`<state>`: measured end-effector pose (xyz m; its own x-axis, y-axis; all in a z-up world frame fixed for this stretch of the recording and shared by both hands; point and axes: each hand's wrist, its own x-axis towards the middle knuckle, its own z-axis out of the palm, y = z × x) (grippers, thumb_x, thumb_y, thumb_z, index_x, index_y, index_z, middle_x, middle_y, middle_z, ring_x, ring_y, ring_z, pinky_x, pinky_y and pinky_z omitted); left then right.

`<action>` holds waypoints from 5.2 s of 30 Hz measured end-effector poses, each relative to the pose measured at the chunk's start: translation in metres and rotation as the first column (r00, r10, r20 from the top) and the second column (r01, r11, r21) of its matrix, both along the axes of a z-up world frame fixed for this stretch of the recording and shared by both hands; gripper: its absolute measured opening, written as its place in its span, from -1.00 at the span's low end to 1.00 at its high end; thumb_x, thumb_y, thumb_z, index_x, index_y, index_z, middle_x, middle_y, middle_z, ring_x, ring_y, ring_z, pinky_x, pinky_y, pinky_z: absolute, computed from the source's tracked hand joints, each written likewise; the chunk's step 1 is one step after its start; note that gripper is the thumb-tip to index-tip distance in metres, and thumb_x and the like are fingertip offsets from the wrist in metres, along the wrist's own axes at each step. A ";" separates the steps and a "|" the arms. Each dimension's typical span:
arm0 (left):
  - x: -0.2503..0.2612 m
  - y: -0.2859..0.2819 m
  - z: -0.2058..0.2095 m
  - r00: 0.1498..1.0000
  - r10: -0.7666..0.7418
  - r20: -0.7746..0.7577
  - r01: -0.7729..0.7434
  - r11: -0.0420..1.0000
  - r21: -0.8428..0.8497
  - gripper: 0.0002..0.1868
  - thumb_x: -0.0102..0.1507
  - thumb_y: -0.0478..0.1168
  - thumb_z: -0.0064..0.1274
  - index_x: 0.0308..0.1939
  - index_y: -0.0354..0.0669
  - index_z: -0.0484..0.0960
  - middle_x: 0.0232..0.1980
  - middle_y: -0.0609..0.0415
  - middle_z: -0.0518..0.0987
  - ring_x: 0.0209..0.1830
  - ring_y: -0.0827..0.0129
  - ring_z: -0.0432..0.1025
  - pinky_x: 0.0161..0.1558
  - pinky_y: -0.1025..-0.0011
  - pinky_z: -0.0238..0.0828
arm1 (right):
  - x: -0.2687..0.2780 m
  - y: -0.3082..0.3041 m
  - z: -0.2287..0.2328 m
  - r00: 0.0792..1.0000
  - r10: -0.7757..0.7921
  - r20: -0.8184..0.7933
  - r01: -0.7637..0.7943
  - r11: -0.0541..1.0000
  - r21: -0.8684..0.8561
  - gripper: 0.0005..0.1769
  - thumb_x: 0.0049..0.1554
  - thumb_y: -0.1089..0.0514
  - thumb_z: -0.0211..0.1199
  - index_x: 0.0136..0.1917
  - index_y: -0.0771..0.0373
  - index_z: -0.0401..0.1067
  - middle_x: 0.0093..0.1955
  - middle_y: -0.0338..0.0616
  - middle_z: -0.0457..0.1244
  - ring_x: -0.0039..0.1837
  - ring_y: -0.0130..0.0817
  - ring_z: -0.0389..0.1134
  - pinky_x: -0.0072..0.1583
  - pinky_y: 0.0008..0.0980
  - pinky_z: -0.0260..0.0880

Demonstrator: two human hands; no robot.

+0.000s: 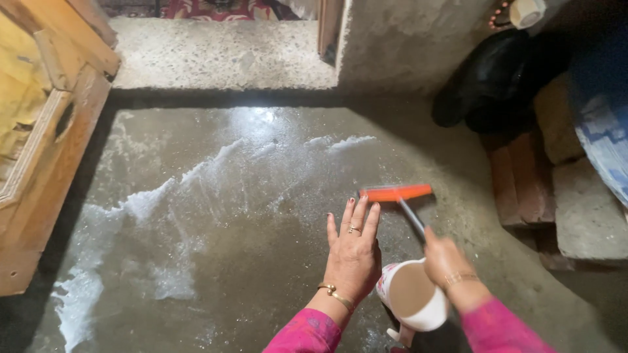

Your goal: Scrubbing a concrete floor with detergent and a handheld squeegee.

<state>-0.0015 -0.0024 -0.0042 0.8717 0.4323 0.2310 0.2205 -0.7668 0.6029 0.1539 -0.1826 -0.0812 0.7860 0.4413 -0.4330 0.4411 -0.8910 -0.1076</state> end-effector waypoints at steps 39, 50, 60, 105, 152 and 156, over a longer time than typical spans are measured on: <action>-0.062 0.042 -0.005 0.986 0.151 -0.077 -0.144 0.986 0.089 -0.24 0.12 -0.36 0.01 0.45 -0.20 0.29 0.59 -0.10 0.15 0.60 0.00 0.00 0.45 -0.29 -0.25 | 0.173 0.091 0.004 0.886 0.440 0.145 -0.443 0.896 -0.014 -0.38 0.14 0.13 0.11 0.43 -0.39 0.36 0.18 -0.23 0.37 0.24 -0.17 0.40 0.19 -0.16 0.44; -0.080 0.053 -0.008 0.967 0.247 -0.056 -0.244 0.968 0.053 -0.26 0.15 -0.33 0.03 0.46 -0.18 0.28 0.59 -0.08 0.14 0.60 -0.01 -0.01 0.45 -0.29 -0.26 | 0.163 0.205 -0.007 0.932 0.256 -0.257 -0.178 0.941 0.289 -0.67 0.33 -0.06 0.13 0.25 0.02 0.55 0.06 0.13 0.35 0.15 0.19 0.28 0.07 0.07 0.29; -0.106 0.072 -0.010 0.927 0.368 -0.078 -0.361 0.928 0.092 -0.26 0.16 -0.33 -0.01 0.46 -0.21 0.27 0.60 -0.09 0.12 0.61 -0.01 -0.03 0.46 -0.29 -0.27 | 0.105 0.324 0.033 0.796 0.605 -0.003 -0.605 0.796 -0.017 -0.45 0.33 0.19 -0.04 0.49 -0.33 0.34 0.10 -0.04 0.41 0.10 -0.11 0.46 0.15 -0.13 0.44; -0.272 0.060 0.035 0.557 0.822 -0.123 -0.787 0.569 0.240 -0.33 0.20 -0.26 -0.04 0.42 -0.27 0.30 0.57 -0.13 0.14 0.60 -0.01 -0.06 0.46 -0.27 -0.36 | -0.286 0.351 -0.019 0.437 0.900 0.013 -0.864 0.416 0.283 -0.46 0.23 0.12 -0.01 0.48 0.14 0.17 0.06 0.24 0.31 0.11 0.20 0.40 0.11 0.08 0.43; -0.398 0.060 0.051 0.113 0.969 -0.220 -0.956 0.166 0.241 -0.32 0.24 -0.29 -0.11 0.48 -0.14 0.22 0.62 -0.08 0.02 0.61 0.08 -0.09 0.46 -0.29 -0.46 | -0.433 0.343 0.009 0.167 0.985 -0.041 -0.977 0.171 0.126 -0.44 0.29 0.18 -0.13 0.54 0.18 0.07 -0.07 0.21 0.37 0.01 0.15 0.46 0.03 0.04 0.50; -0.416 0.052 0.061 0.053 0.972 -0.229 -0.963 0.110 0.247 -0.31 0.23 -0.30 -0.10 0.47 -0.16 0.21 0.61 -0.09 0.03 0.61 0.07 -0.10 0.47 -0.29 -0.45 | -0.398 0.263 -0.004 0.035 0.994 -0.102 -0.999 0.032 -0.032 -0.27 0.27 0.25 -0.20 0.67 0.20 -0.25 0.13 0.35 0.27 0.01 0.07 0.47 0.01 -0.08 0.54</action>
<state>-0.4171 0.0495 0.0570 -0.3088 0.9429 0.1249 0.9097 0.2545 0.3282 -0.2442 0.0800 -0.0850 -0.4012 0.7508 -0.5247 0.9085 0.3994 -0.1232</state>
